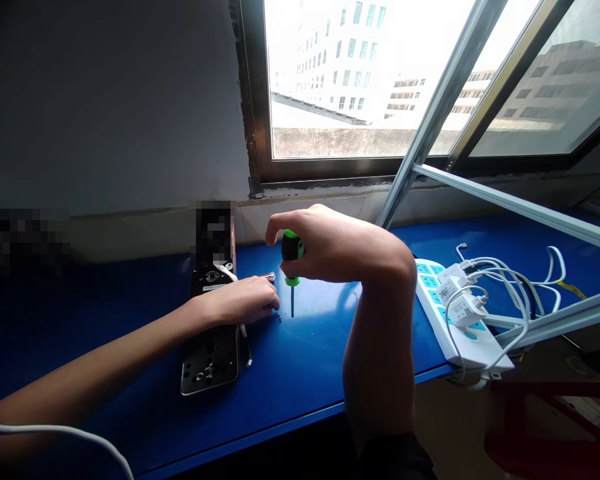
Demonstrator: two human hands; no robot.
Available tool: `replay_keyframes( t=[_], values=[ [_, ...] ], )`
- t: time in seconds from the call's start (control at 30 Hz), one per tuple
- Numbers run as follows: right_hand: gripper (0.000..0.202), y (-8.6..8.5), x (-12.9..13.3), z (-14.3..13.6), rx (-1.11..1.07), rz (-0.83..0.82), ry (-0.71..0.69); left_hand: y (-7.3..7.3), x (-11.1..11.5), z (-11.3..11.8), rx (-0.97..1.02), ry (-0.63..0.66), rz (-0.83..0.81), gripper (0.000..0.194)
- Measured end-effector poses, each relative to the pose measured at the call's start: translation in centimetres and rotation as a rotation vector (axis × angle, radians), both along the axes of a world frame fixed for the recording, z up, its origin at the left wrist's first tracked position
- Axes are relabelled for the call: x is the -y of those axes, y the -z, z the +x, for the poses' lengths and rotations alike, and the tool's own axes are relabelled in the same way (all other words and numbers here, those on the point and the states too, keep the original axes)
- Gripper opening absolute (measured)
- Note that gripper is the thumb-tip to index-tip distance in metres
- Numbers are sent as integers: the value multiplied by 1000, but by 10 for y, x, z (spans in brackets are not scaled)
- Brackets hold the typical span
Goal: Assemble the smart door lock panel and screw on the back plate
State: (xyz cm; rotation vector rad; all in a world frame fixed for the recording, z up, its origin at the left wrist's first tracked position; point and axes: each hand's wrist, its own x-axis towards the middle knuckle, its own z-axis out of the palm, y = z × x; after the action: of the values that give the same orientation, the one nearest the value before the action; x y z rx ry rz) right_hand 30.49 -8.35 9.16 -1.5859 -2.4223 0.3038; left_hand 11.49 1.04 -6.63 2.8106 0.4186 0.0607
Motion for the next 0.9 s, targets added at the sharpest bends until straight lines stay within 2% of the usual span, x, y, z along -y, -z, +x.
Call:
replay_keyframes(
  t=[0.2,0.5,0.63,0.77,0.9],
  values=[
    [31,-1,-1,-2,12,-21,-6,1,3,1,-15,-4,37,26],
    [32,-2,-1,-4,26,-48,18,-2,7,6,-95,62,92,18],
    [32,-2,0,-6,25,-54,23,-4,10,5,-76,60,109,21],
    [33,-2,1,-8,-8,-51,-12,-18,14,-16,18,32,122,20],
    [35,-3,1,-12,-63,28,-110,-25,20,-60,397,-74,139,20]
  ],
)
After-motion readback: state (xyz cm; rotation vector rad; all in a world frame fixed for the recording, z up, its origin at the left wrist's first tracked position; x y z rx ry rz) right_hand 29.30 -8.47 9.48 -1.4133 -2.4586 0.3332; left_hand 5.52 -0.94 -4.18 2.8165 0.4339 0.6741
